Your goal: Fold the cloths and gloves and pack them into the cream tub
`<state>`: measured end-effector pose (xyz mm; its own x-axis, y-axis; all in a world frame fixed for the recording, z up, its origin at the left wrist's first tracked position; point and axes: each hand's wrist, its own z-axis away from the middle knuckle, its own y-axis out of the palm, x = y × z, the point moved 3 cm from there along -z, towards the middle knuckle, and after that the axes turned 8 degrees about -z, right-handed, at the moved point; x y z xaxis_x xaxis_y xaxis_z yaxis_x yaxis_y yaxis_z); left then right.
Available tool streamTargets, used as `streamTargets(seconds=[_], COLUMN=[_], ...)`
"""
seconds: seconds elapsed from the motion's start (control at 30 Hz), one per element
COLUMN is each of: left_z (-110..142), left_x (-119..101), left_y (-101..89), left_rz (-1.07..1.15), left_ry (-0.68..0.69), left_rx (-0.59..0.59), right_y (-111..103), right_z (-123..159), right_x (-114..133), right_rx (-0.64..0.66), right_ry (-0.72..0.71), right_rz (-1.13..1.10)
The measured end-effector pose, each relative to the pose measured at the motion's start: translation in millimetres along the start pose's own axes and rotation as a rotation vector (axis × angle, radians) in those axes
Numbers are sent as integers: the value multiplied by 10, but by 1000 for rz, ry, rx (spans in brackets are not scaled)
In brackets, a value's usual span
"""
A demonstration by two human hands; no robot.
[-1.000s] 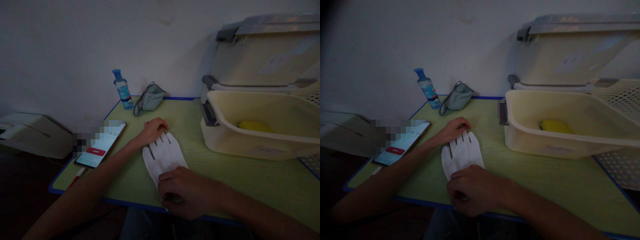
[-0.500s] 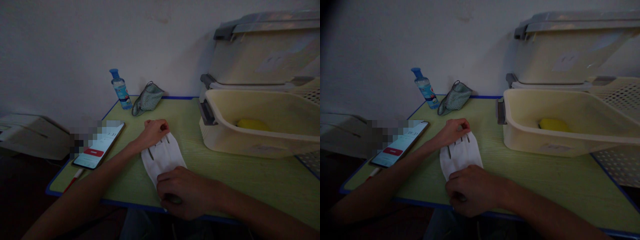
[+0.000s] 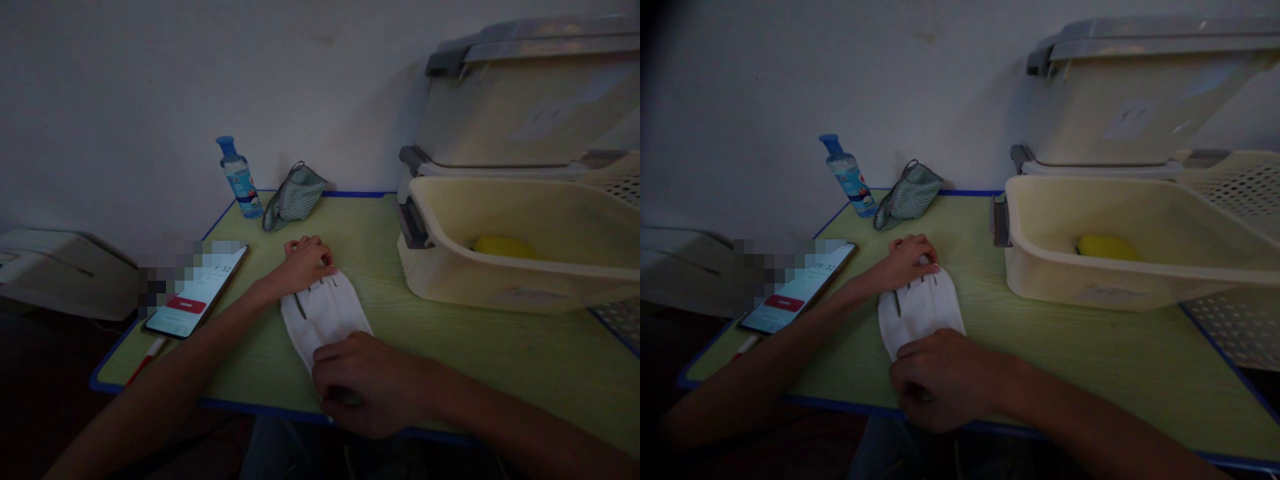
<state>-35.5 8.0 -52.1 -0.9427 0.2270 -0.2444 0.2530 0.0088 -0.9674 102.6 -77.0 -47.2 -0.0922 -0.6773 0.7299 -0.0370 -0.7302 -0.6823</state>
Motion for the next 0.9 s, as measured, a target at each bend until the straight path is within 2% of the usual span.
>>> streamTargets(seconds=[0.1,0.33,0.57,0.63,0.8,0.9], left_z=[-12,-36,-47,-51,-82,-105], left_x=[0,-78,-90,-82,-60,-35], left_y=[15,-36,-38,-19,39,64], left_rz=[29,264,462,416,124,71], left_ry=[6,-79,53,73,79,64], left_rx=[25,-66,-108,-118,-154,-162], right_y=[7,-4,23,27,26,29], right_z=[2,-2,-4,-3,-7,-9], right_x=[-8,12,18,16,20,27], right_rx=[-3,-1,0,2,-10,-11], right_ry=[-4,-8,-25,-23,-19,-21], right_rz=[0,0,25,31,44,40])
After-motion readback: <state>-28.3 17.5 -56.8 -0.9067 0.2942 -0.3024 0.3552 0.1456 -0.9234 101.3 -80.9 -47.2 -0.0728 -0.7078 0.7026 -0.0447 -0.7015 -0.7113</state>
